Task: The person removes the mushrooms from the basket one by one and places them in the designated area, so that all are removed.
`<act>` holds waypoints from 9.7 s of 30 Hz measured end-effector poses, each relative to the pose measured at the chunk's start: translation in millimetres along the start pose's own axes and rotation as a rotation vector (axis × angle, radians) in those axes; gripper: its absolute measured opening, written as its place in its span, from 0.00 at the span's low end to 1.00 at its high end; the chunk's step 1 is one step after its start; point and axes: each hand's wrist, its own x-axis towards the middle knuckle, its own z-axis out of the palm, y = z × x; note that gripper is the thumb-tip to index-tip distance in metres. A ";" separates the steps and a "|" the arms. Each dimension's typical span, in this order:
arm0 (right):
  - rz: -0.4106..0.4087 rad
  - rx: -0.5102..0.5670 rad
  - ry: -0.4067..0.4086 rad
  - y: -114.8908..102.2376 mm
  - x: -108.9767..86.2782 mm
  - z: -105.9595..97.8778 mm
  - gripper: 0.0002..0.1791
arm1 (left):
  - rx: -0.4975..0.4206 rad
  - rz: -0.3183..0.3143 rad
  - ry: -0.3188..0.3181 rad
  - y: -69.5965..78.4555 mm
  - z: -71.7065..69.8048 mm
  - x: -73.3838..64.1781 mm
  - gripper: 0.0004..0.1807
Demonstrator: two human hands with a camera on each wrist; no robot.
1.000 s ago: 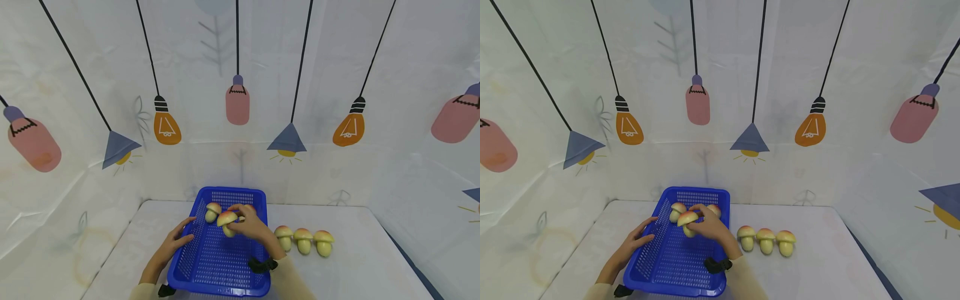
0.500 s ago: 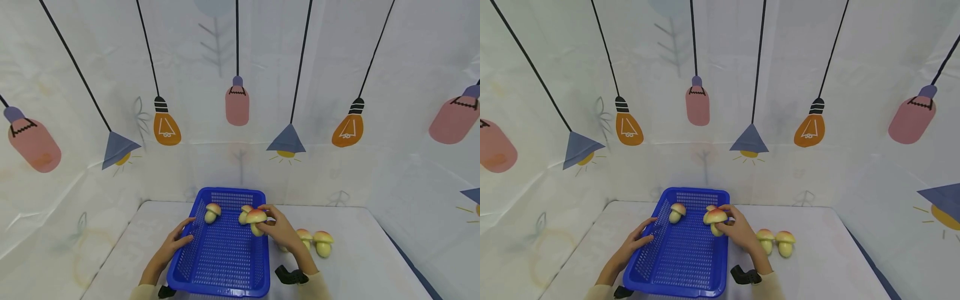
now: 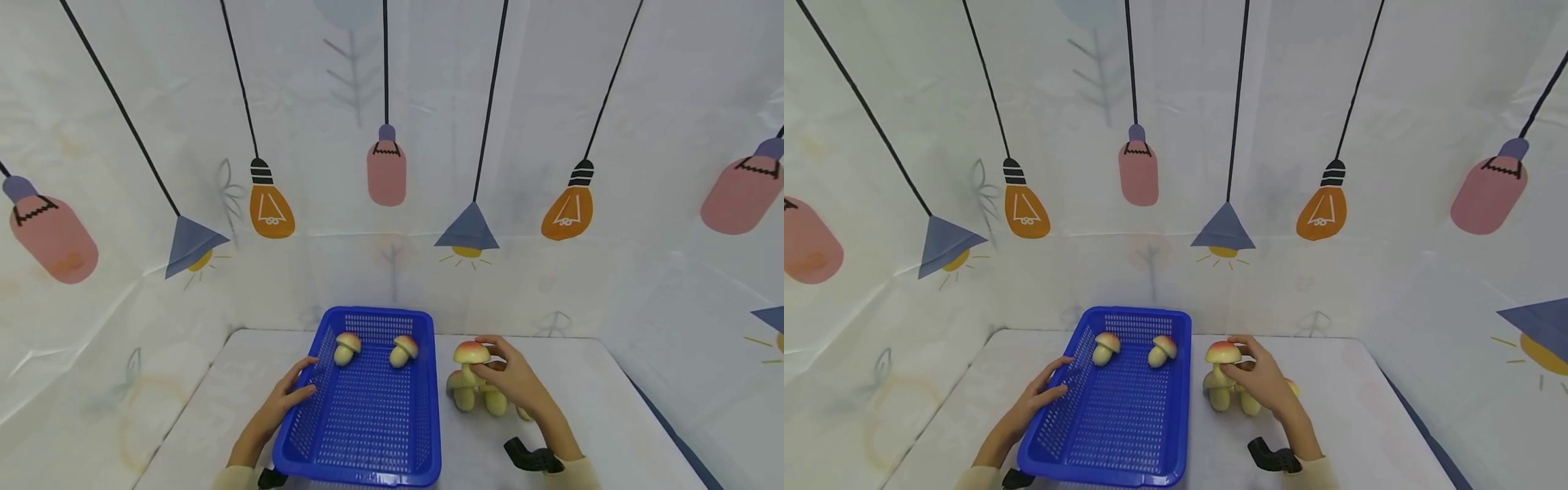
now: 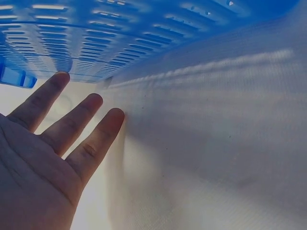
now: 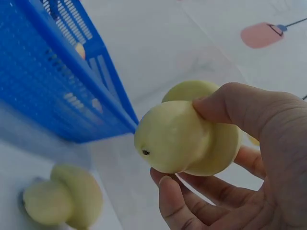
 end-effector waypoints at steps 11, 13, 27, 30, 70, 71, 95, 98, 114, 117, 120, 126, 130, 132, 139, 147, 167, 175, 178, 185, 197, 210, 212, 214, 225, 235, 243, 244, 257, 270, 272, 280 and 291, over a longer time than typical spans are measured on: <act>0.001 -0.059 0.058 10.5 -10.0 -40.7 0.32 | -0.007 0.006 0.002 -0.2 -0.8 1.4 0.31; 0.006 -0.080 0.062 13.1 -12.1 -46.6 0.33 | -0.006 0.002 0.005 -0.9 -0.2 1.2 0.31; 0.042 -0.188 0.143 35.7 -31.7 -93.9 0.34 | -0.007 -0.015 0.022 -1.1 0.5 2.7 0.32; 0.043 -0.218 0.164 40.1 -34.8 -101.8 0.34 | -0.005 -0.014 0.027 -0.5 0.0 3.1 0.32; 0.388 -0.287 0.186 126.0 -63.1 -116.3 0.40 | 0.031 -0.034 0.075 -5.8 2.1 3.3 0.31; 0.387 -0.290 0.188 125.7 -62.9 -115.7 0.40 | 0.029 -0.035 0.074 -5.8 2.4 3.1 0.31; 0.409 -0.299 0.185 119.2 -61.5 -112.9 0.45 | 0.021 -0.033 0.058 -2.9 2.2 2.3 0.32; 0.408 -0.308 0.181 117.7 -62.4 -114.2 0.46 | 0.017 -0.037 0.073 -2.0 3.0 1.1 0.32; 0.194 -0.532 0.272 68.5 -58.1 -114.8 0.47 | -0.012 -0.016 0.033 -4.0 1.5 1.8 0.33; 0.132 -0.518 0.282 54.1 -51.4 -107.4 0.46 | -0.023 -0.013 0.026 -4.1 1.4 2.0 0.33; 0.069 -0.493 0.280 40.1 -43.0 -96.9 0.44 | -0.020 -0.014 0.029 -4.1 1.9 1.9 0.33; -0.003 -0.429 0.219 17.4 -21.9 -65.5 0.42 | -0.017 -0.012 0.032 -3.2 2.2 1.9 0.33; -0.051 -0.358 0.139 6.0 -6.3 -37.7 0.40 | -0.019 -0.019 0.031 -3.1 2.1 2.0 0.33; -0.068 -0.325 0.099 1.2 1.6 -23.8 0.40 | -0.016 -0.019 0.032 -3.1 2.3 2.3 0.32; -0.053 -0.222 -0.031 -16.1 32.0 23.6 0.42 | -0.021 -0.033 0.041 -2.0 1.5 1.8 0.32; -0.040 -0.162 -0.061 -26.7 62.6 64.7 0.44 | 0.020 -0.039 0.048 -0.8 3.4 4.4 0.31; 0.162 -0.030 -0.019 -30.8 106.4 134.3 0.48 | -0.017 -0.061 0.031 -0.6 2.5 2.9 0.32; 0.170 -0.064 0.019 -20.7 117.2 148.5 0.47 | -0.014 -0.048 0.017 -0.4 0.7 1.6 0.31; 0.155 -0.086 -0.003 -14.6 121.3 152.9 0.44 | -0.015 -0.054 0.023 -0.4 0.5 0.6 0.31; 0.200 -0.178 -0.060 0.6 130.8 162.1 0.38 | 0.015 -0.047 0.025 0.6 0.8 0.5 0.32; 0.196 -0.228 -0.072 1.5 131.9 165.8 0.32 | 0.005 -0.061 0.025 5.7 3.1 -0.9 0.33; 0.206 -0.178 -0.066 5.0 128.8 165.8 0.25 | 0.014 -0.068 0.029 1.3 1.5 1.9 0.32; 0.203 -0.156 -0.060 3.8 127.6 165.6 0.26 | 0.014 -0.062 0.024 0.5 0.9 2.2 0.32; 0.199 -0.128 -0.048 2.6 125.9 165.7 0.28 | 0.016 -0.056 0.019 -0.4 0.2 2.3 0.32; 0.119 -0.066 0.016 -2.5 119.4 165.9 0.31 | 0.023 -0.050 0.017 -1.8 -1.4 2.4 0.33; 0.032 -0.003 0.012 -9.3 113.2 158.2 0.26 | 0.036 -0.064 0.044 -2.8 -1.8 2.5 0.33; -0.017 0.057 0.011 -17.8 104.8 151.5 0.23 | 0.011 -0.052 0.024 -2.6 -1.8 1.5 0.33; -0.023 0.067 0.008 -19.1 103.4 150.5 0.23 | 0.014 -0.051 0.026 -2.5 -1.8 1.5 0.33; -0.038 0.173 0.001 -31.7 84.0 132.2 0.25 | 0.017 -0.049 0.029 -3.0 0.6 3.8 0.33; -0.114 0.166 0.142 -39.7 47.6 101.8 0.23 | -0.014 -0.022 0.016 6.3 2.2 1.5 0.33; -0.134 0.139 0.147 -37.3 41.3 92.5 0.25 | -0.007 -0.021 0.028 6.0 2.7 1.3 0.33; -0.165 0.022 0.165 -23.0 14.9 50.0 0.26 | 0.003 -0.027 0.041 1.0 2.5 2.2 0.34; -0.126 -0.093 0.217 -0.9 -34.1 -0.3 0.27 | 0.022 -0.051 0.079 -1.0 2.9 2.3 0.32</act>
